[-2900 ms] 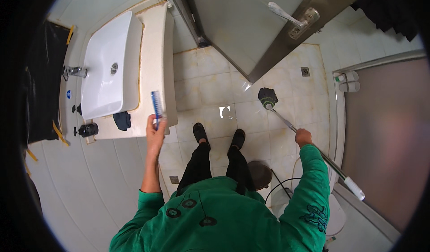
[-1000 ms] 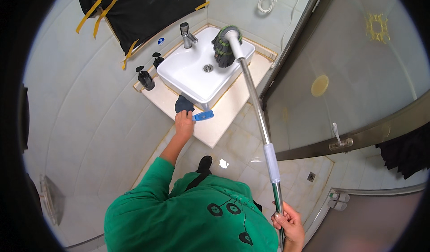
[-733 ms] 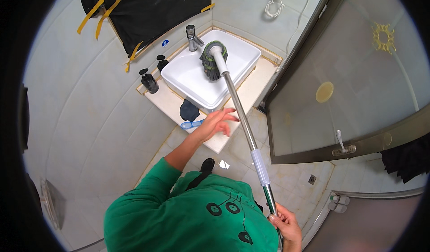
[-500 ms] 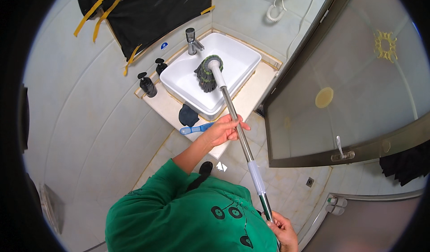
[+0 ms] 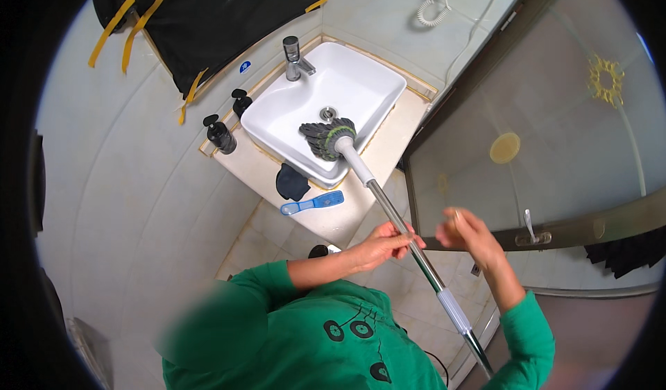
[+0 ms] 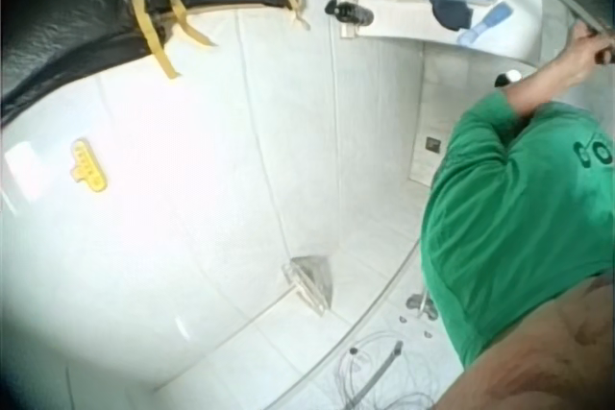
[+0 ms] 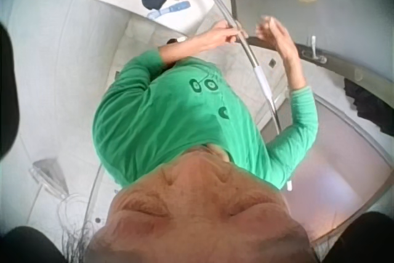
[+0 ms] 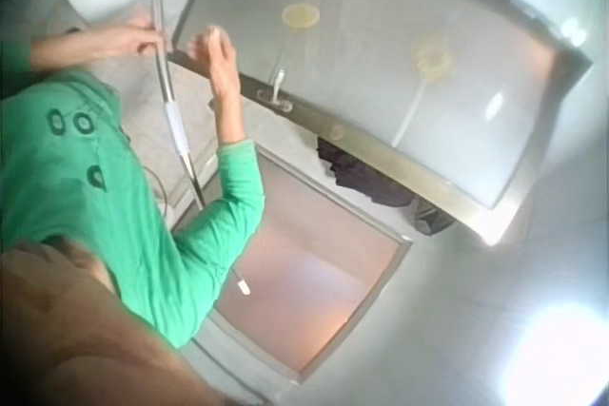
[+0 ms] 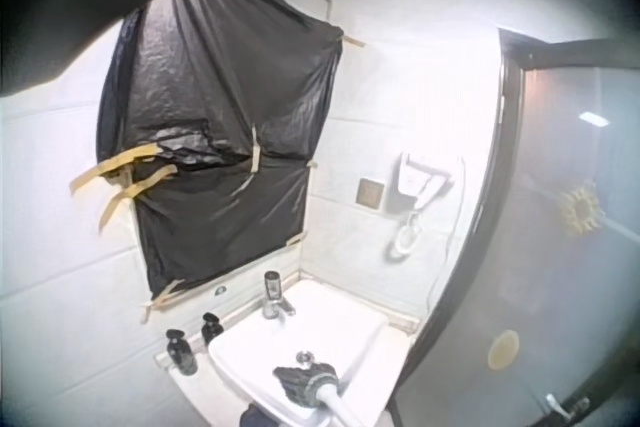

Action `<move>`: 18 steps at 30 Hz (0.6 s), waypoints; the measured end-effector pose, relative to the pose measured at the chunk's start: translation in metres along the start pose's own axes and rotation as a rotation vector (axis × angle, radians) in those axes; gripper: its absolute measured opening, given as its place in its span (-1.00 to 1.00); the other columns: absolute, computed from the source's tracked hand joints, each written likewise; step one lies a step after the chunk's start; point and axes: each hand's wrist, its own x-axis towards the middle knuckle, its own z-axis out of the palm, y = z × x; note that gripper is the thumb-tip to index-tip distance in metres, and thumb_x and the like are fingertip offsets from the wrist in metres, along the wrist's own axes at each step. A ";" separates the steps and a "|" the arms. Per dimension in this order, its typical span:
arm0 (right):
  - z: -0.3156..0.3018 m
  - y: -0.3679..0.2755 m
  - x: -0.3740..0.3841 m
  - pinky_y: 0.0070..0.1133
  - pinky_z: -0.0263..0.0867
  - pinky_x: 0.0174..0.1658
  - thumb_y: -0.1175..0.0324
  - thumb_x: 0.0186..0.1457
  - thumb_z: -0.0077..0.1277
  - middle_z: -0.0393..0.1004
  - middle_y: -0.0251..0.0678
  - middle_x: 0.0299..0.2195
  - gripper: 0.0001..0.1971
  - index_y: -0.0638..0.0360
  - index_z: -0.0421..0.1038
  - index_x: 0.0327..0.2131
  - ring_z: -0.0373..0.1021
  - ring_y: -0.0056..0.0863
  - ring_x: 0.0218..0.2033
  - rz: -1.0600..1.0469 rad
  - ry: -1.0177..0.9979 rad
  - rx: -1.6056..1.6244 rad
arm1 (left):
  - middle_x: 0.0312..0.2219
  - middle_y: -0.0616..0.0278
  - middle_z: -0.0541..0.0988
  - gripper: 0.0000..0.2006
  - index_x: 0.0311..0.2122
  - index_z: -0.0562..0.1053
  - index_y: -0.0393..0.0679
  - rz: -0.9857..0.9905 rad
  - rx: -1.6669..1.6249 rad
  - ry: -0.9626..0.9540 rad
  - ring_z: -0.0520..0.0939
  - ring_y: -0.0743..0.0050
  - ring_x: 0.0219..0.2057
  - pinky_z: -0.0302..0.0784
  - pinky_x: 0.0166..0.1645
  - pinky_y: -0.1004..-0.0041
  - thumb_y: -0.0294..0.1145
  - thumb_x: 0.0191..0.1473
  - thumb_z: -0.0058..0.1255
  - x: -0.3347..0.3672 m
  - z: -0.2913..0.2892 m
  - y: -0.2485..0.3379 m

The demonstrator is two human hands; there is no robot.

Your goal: The person mops the bathroom floor using a string mop, repeatedly wringing the mop head in the sink and rinsing it under running water. They move around the toilet and buckets, mop the entire floor area, and place a pair of slippers into the sink before continuing to mop.

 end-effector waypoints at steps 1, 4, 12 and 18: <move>0.009 -0.013 0.029 -0.47 0.42 -0.12 -0.14 0.21 -0.12 0.49 -0.15 -0.18 -0.39 0.19 0.24 0.10 0.49 -0.37 -0.19 0.012 0.007 -0.003 | -0.23 0.09 0.61 -0.91 -0.19 0.38 0.00 0.001 -0.019 -0.001 0.39 0.72 -0.56 0.30 -0.46 0.64 -0.31 0.24 -0.03 -0.003 0.004 -0.001; 0.046 -0.035 0.113 -0.44 0.45 -0.13 -0.14 0.23 -0.15 0.48 -0.07 -0.19 -0.36 0.26 0.20 0.10 0.49 -0.32 -0.19 0.027 -0.036 0.013 | -0.24 0.09 0.62 -0.90 -0.18 0.37 0.00 -0.004 0.006 -0.048 0.39 0.73 -0.57 0.29 -0.48 0.65 -0.31 0.23 -0.01 -0.013 0.014 0.000; 0.136 -0.028 0.239 -0.31 0.56 -0.25 -0.42 -0.02 -0.08 0.45 0.19 -0.25 -0.05 0.38 0.14 0.08 0.54 -0.15 -0.35 0.377 -0.046 0.217 | -0.31 0.14 0.63 -0.72 -0.24 0.35 -0.14 -0.150 0.053 -0.075 0.32 0.73 -0.65 0.21 -0.59 0.63 -0.21 0.13 0.14 -0.043 0.030 0.012; 0.157 -0.035 0.251 -0.44 0.57 -0.48 -0.26 -0.01 0.07 0.49 0.09 -0.36 -0.22 0.46 0.35 -0.13 0.54 -0.22 -0.46 0.293 -0.200 0.227 | -0.29 0.26 0.66 -0.84 -0.26 0.41 -0.17 -0.229 0.176 -0.163 0.35 0.79 -0.66 0.15 -0.64 0.65 -0.34 0.15 0.10 -0.050 0.032 0.023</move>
